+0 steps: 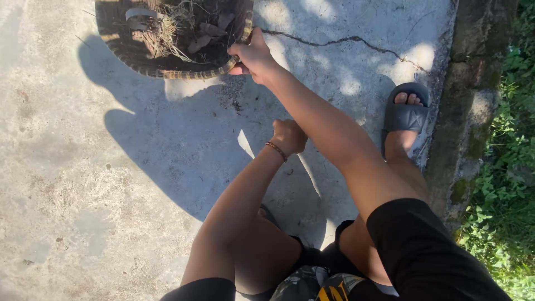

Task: Gathering dry grass, twigs, and small debris from the ground and placing them into a woven basket.

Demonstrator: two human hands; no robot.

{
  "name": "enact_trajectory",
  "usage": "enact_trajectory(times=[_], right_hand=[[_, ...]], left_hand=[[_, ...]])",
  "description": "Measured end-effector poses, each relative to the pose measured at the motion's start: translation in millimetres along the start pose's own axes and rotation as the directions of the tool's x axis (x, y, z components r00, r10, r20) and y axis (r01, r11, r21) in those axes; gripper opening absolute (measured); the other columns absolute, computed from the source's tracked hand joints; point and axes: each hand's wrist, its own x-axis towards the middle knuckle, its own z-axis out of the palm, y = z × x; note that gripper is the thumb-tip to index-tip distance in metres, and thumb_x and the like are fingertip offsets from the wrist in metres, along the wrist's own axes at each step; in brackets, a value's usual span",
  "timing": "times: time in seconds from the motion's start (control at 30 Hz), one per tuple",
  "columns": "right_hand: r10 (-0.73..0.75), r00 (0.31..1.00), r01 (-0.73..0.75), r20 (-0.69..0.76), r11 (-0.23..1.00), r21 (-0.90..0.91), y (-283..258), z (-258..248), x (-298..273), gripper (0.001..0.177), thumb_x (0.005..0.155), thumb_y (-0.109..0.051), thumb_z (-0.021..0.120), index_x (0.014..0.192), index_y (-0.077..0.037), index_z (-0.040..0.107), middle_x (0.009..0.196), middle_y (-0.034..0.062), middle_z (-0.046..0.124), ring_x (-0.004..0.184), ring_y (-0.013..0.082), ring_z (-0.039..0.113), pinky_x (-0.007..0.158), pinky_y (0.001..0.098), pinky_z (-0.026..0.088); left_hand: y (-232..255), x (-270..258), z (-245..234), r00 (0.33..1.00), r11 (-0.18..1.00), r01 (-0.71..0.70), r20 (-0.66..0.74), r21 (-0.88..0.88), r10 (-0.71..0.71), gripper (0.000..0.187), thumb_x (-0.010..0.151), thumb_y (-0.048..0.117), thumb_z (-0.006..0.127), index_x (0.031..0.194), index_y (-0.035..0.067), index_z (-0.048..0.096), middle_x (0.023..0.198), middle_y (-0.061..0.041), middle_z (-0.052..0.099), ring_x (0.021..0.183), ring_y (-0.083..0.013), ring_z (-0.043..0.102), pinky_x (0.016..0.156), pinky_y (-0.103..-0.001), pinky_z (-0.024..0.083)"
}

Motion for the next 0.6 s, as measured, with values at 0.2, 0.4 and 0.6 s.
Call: enact_trajectory(times=[0.2, 0.4, 0.6], right_hand=[[0.184, 0.927, -0.164, 0.326, 0.982, -0.088, -24.4, -95.6, 38.1, 0.053, 0.09, -0.022, 0.07, 0.131, -0.005, 0.042, 0.122, 0.0174, 0.063, 0.101, 0.0319, 0.075, 0.073, 0.0453, 0.068], [0.066, 0.976, -0.197, -0.206, 0.659, -0.726, -13.7, -336.6, 139.6, 0.064, 0.082, -0.045, 0.081, 0.132, -0.014, 0.057, 0.124, 0.0093, 0.066, 0.114, 0.0253, 0.068, 0.095, 0.0435, 0.061], [0.454, 0.581, -0.814, -0.675, 0.342, -0.47, 13.2, -508.4, 198.6, 0.152, 0.061, -0.058, 0.095, 0.163, -0.037, -0.014, 0.162, 0.0342, -0.026, 0.143, 0.0694, 0.006, 0.112, 0.0735, 0.031]], left_hand=[[-29.1, 26.7, -3.9, 0.968, 0.984, 0.168, 0.2, -0.065, -0.152, 0.039, 0.089, 0.037, 0.076, 0.122, 0.019, 0.067, 0.109, -0.008, 0.071, 0.107, -0.0296, 0.07, 0.096, -0.058, 0.05], [-49.9, 25.6, -26.5, 0.883, 0.883, 0.45, 0.217, -0.135, -0.416, 0.052, 0.09, 0.044, 0.071, 0.136, 0.024, 0.06, 0.109, -0.012, 0.075, 0.11, -0.035, 0.069, 0.094, -0.055, 0.053], [-21.6, 43.9, -77.0, 0.671, 0.658, 0.74, 0.219, -0.138, -0.709, 0.056, 0.091, 0.046, 0.071, 0.141, 0.025, 0.058, 0.107, -0.013, 0.076, 0.111, -0.0349, 0.07, 0.097, -0.052, 0.054]])
